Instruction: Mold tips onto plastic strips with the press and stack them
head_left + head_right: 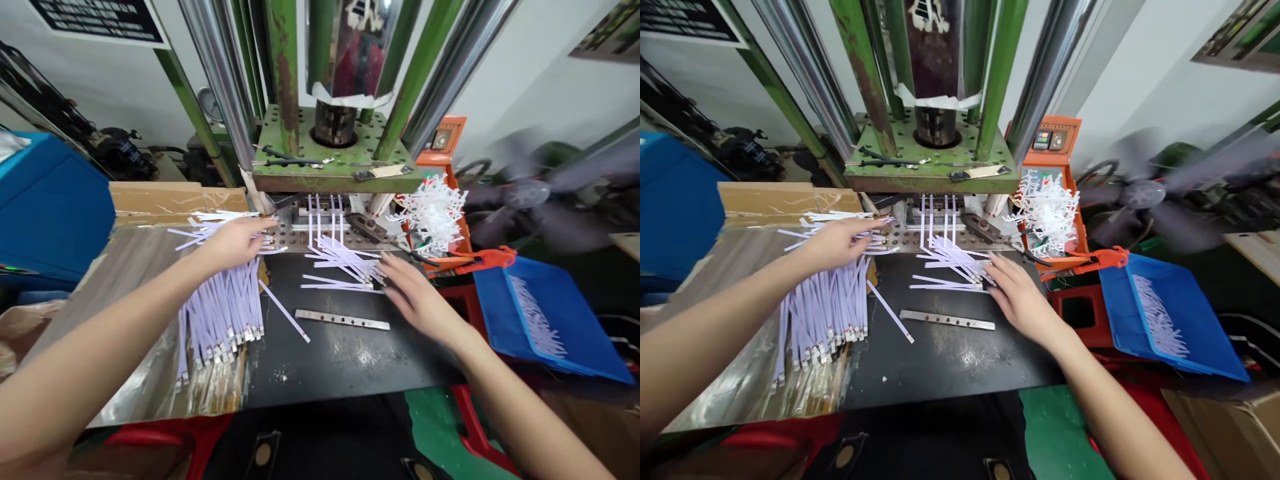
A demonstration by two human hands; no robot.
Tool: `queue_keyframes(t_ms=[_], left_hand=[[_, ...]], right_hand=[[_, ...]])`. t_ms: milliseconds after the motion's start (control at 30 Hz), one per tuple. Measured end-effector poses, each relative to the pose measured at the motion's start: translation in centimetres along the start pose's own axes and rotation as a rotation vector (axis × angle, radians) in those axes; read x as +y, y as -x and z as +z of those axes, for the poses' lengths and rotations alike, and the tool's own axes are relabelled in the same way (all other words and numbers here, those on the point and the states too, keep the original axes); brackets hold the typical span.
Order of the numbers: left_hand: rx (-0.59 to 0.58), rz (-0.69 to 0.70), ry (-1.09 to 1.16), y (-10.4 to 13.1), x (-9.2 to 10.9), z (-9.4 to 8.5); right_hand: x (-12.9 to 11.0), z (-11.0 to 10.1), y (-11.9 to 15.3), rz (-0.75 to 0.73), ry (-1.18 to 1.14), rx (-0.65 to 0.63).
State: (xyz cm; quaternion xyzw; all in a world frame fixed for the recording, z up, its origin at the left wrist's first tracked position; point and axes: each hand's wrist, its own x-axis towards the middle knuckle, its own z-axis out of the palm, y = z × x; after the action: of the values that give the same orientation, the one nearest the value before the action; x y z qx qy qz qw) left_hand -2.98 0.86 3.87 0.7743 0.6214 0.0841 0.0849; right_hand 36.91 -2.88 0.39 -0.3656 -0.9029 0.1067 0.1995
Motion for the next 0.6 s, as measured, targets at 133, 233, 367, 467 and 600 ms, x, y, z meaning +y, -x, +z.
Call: queue_keyframes(t_ms=[133,233,367,467,600], left_hand=[[0.294,-0.415,-0.066,0.5,-5.6,-3.6],[0.34,-0.607,-0.144,-2.6,-8.2,-5.3],[0.22,-0.753,-0.163,-7.0,-9.3,-5.8],[0.254,-0.854,-0.182,-8.8,-9.8,-5.4],[0.304,-0.944,-0.241,-9.4,-11.2,-4.7]], right_hand=[[-2.0,1.8,11.1,0.244,0.115,0.183],[-3.2,3.9,13.7,0.335,0.191,0.285],[-4.0,5.3,13.4,0.286,0.235,0.421],[-4.2,5.2,13.2,0.259,0.221,0.477],[-4.4,4.9,13.2,0.256,0.199,0.5]])
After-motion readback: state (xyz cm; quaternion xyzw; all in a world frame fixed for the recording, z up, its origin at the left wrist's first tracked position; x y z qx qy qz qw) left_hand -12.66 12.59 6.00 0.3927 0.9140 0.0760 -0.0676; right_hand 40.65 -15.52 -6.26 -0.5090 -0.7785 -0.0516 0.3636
